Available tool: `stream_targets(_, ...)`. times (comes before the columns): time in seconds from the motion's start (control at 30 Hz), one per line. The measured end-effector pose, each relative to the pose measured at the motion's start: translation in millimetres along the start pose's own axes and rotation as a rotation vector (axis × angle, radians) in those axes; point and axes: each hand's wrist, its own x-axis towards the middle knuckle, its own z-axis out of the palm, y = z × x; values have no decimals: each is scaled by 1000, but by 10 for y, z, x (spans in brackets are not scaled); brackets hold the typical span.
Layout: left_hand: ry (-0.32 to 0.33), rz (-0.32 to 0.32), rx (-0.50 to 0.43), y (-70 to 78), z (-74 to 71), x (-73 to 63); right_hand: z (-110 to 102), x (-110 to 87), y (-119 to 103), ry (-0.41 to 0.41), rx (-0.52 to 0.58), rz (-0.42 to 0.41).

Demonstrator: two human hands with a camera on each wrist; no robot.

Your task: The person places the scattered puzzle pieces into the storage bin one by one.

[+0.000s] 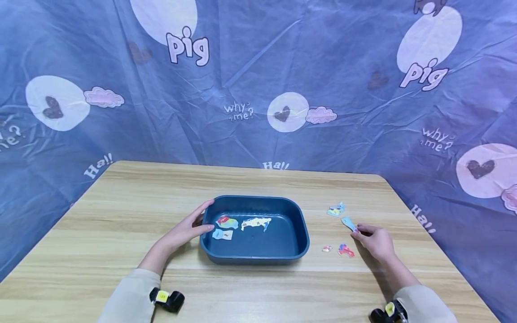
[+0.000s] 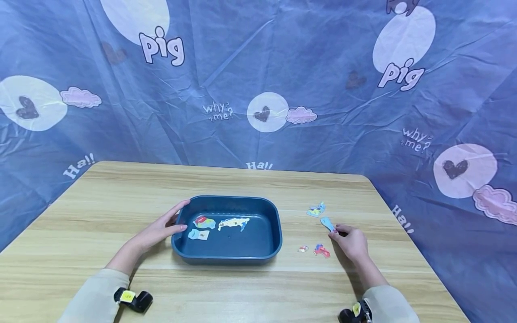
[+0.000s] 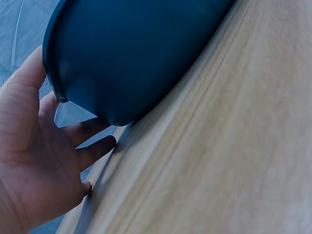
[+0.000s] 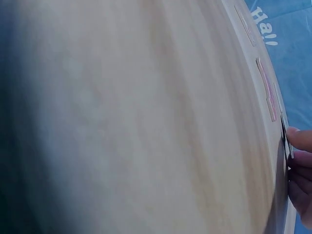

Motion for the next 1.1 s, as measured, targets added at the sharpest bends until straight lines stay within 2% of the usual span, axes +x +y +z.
stream_targets(0.43, -6, 3, -15, 2, 7, 5, -79, 40, 24, -66, 38, 67)
stream_targets(0.6, -14, 5, -19, 131, 14, -56, -113, 53, 4, -81, 74, 83)
stream_targets(0.73, -19, 8, -14, 271, 28, -127, -130, 70, -18, -69, 99, 77)
stream_targets(0.83, -16, -1, -15, 310, 30, -148, -140, 91, -29, -49, 100, 51)
stream_targets(1.1, -6, -6, -9, 283, 29, -141, -186, 124, -101, -62, 138, 33)
